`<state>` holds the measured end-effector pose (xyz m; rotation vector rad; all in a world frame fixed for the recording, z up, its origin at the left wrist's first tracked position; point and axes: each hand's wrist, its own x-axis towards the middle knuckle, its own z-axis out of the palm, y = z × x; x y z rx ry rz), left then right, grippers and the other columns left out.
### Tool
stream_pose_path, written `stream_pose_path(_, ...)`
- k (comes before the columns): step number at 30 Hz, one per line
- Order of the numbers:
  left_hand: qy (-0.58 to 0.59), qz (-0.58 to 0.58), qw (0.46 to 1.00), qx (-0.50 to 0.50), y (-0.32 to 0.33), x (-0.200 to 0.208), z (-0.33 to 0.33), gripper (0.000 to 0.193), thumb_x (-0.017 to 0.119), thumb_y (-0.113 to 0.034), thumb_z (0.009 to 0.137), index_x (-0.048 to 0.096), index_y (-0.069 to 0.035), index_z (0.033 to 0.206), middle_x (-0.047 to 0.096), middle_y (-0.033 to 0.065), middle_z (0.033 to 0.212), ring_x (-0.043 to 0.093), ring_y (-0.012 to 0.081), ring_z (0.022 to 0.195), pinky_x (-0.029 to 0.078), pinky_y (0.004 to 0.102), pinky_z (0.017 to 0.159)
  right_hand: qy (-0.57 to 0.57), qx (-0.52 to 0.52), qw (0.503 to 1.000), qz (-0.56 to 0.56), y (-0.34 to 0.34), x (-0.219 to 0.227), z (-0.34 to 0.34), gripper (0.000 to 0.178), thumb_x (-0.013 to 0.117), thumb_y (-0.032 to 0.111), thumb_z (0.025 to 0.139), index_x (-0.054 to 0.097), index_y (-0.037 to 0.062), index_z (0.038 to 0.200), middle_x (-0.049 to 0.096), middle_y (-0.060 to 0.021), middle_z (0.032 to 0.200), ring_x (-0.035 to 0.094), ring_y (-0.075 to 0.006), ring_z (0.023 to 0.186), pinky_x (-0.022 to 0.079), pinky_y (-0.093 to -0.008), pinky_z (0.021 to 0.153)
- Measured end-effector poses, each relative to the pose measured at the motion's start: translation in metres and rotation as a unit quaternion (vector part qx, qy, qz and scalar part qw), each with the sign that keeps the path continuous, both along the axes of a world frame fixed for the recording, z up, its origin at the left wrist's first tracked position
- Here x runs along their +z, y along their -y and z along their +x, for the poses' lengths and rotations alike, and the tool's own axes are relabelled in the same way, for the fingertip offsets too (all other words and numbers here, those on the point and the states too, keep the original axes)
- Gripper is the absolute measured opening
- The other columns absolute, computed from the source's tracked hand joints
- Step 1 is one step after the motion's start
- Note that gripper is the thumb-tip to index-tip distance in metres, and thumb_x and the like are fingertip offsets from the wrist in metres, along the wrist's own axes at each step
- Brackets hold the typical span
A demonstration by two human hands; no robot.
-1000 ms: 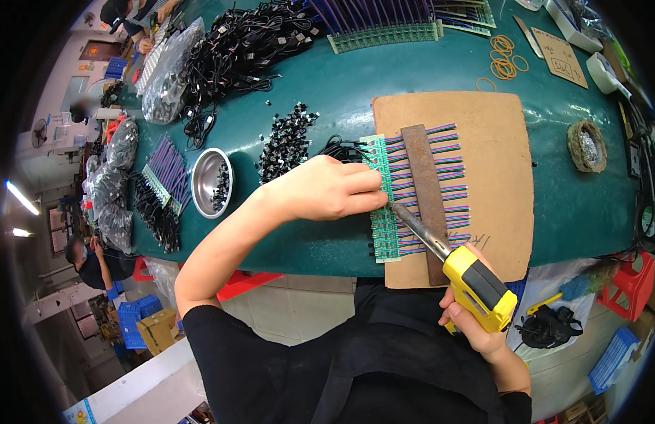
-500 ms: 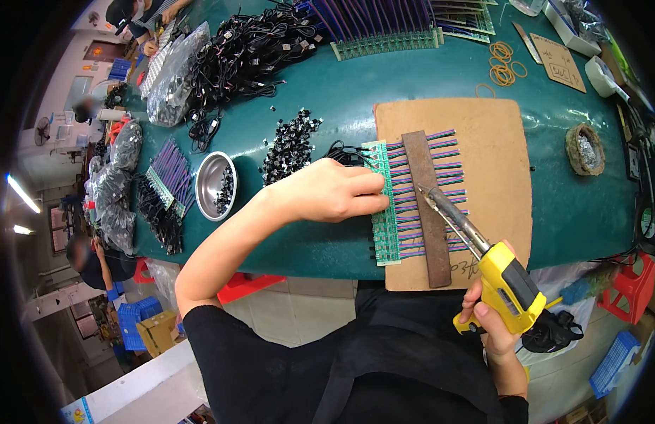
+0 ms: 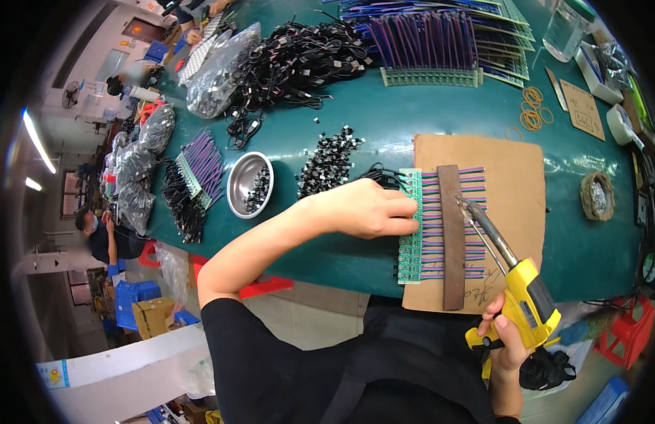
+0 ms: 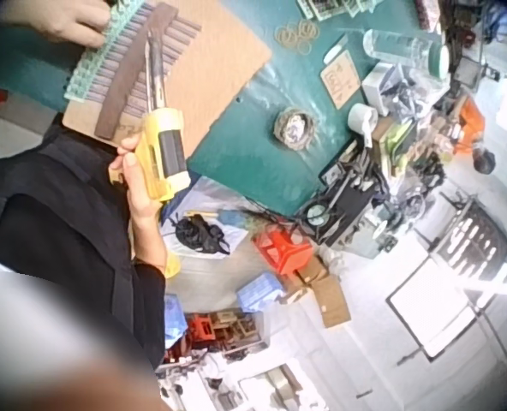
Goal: The person solders wires onto a circuit board using a soldering iron and solder.
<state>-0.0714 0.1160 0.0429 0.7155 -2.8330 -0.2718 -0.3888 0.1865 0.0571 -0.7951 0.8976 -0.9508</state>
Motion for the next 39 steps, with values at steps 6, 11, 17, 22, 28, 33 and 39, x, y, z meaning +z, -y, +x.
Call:
stream_pose_path(6,-0.001,0.037,0.999,0.031,-0.004,0.004,0.001,0.020,0.062,-0.015,0.076,0.057,-0.010,0.095,0.045,0.0021,0.075,0.055,0.0154,0.066,0.046,0.0275,0.046,-0.005,0.004,1.000,0.004,0.000,-0.003,-0.002,0.039,0.051,0.000,0.077,0.045,-0.0052,0.115,0.055,-0.0147,0.088,0.057,-0.0171,0.064,0.051,-0.0264,0.057)
stream_pose_path(11,-0.138,0.081,0.959,0.235,0.033,0.012,0.047,0.011,0.063,-0.020,0.083,0.068,-0.010,0.083,0.058,0.0068,0.079,0.057,0.0229,0.077,0.048,0.0341,0.068,-0.006,-0.015,1.000,-0.001,0.001,-0.002,-0.004,0.041,0.051,0.001,0.077,0.044,-0.0051,0.117,0.055,-0.0149,0.088,0.057,-0.0175,0.063,0.051,-0.0263,0.056)
stream_pose_path(17,0.062,-0.189,0.852,0.484,0.070,-0.037,0.142,0.014,0.066,-0.014,0.075,0.065,-0.011,0.089,0.054,0.0062,0.092,0.058,0.0234,0.083,0.049,0.0333,0.068,-0.025,-0.035,0.999,-0.014,0.002,0.001,0.004,0.038,0.054,0.006,0.075,0.048,-0.0090,0.109,0.054,-0.0140,0.085,0.056,-0.0158,0.067,0.050,-0.0239,0.052)
stream_pose_path(22,0.019,-0.243,0.861,0.446,0.076,-0.035,0.147,0.010,0.063,-0.009,0.077,0.060,-0.004,0.085,0.055,0.0112,0.088,0.057,0.0279,0.083,0.048,0.0367,0.070,0.001,-0.022,1.000,-0.008,0.002,0.004,0.002,0.052,0.054,0.002,0.077,0.038,-0.0037,0.126,0.056,-0.0133,0.086,0.057,-0.0161,0.066,0.051,-0.0252,0.056)
stream_pose_path(28,-0.403,0.001,0.736,0.543,0.047,0.039,0.098,0.011,0.056,-0.010,0.088,0.056,-0.004,0.097,0.058,0.0018,0.080,0.055,0.0085,0.069,0.044,0.0198,0.062,-0.015,-0.014,1.000,-0.014,0.002,0.000,-0.004,0.052,0.054,0.002,0.078,0.036,-0.0028,0.126,0.056,-0.0120,0.086,0.057,-0.0154,0.066,0.051,-0.0251,0.055)
stream_pose_path(33,-0.449,0.391,0.689,0.412,-0.022,0.063,-0.022,0.007,0.061,-0.006,0.084,0.059,-0.001,0.089,0.058,-0.0002,0.078,0.053,0.0047,0.066,0.045,0.0196,0.061,-0.077,0.009,0.996,-0.051,0.002,0.005,0.008,0.043,0.054,0.005,0.080,0.042,-0.0045,0.120,0.053,-0.0125,0.086,0.054,-0.0148,0.064,0.048,-0.0237,0.052)
stream_pose_path(39,-0.448,0.632,0.542,0.326,-0.067,0.024,-0.096,0.008,0.061,-0.005,0.086,0.055,-0.001,0.089,0.057,0.0005,0.077,0.053,0.0030,0.064,0.043,0.0169,0.054,-0.138,0.030,0.969,-0.204,0.005,-0.006,0.024,0.070,0.064,-0.001,0.079,0.027,-0.0081,0.137,0.063,-0.0108,0.095,0.063,-0.0141,0.075,0.051,-0.0244,0.073)
